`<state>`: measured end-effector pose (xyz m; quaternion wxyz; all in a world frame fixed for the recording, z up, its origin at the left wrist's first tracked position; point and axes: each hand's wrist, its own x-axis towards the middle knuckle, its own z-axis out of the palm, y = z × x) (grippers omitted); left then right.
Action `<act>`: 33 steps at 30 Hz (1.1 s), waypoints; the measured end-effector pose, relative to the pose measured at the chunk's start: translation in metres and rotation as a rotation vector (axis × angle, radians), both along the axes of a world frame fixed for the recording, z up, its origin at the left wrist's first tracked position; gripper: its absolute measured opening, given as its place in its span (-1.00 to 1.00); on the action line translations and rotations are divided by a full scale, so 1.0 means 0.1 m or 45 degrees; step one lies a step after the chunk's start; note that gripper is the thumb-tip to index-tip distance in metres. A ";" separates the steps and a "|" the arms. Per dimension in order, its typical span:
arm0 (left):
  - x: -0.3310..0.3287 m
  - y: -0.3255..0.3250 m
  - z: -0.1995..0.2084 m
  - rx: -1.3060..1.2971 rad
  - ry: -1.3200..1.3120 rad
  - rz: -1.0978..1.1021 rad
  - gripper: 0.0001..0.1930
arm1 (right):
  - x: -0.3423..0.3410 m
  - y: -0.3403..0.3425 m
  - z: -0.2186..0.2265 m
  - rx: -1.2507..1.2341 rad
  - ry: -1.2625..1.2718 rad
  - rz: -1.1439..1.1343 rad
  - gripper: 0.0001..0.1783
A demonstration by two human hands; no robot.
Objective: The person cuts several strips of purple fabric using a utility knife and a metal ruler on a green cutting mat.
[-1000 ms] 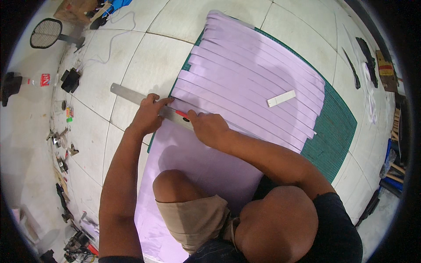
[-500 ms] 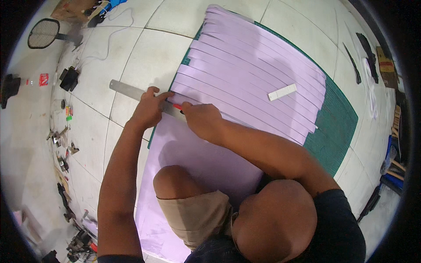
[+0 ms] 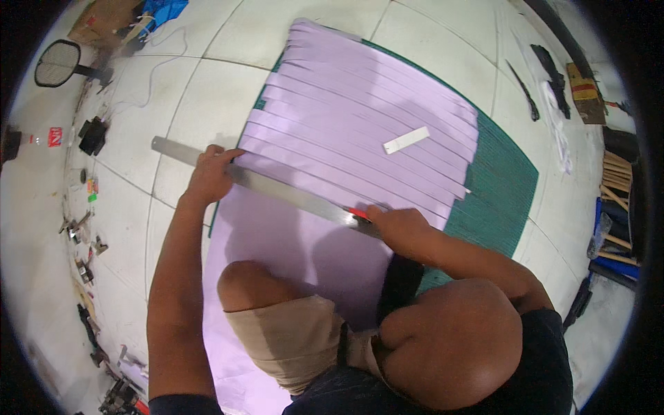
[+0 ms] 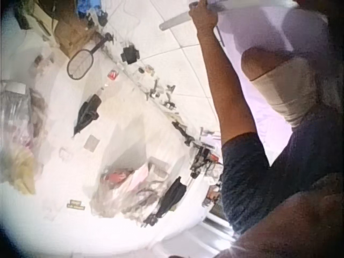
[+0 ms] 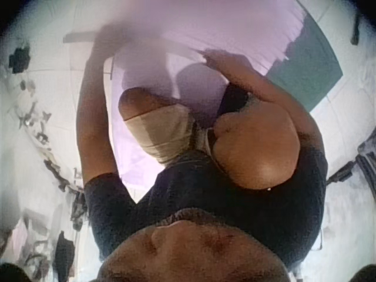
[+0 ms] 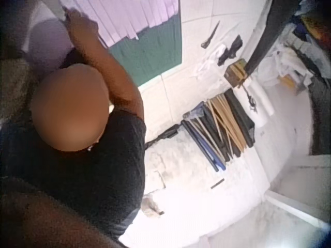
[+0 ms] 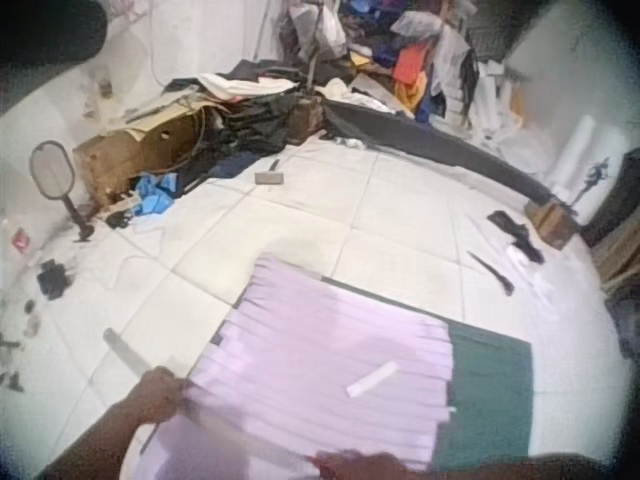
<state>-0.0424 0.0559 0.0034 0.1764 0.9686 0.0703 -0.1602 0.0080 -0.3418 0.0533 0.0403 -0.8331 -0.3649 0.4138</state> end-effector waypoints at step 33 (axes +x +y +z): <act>0.13 0.03 -0.95 -0.074 -0.376 0.587 -0.68 | -0.91 -1.85 -0.42 0.447 -0.059 -1.444 -0.62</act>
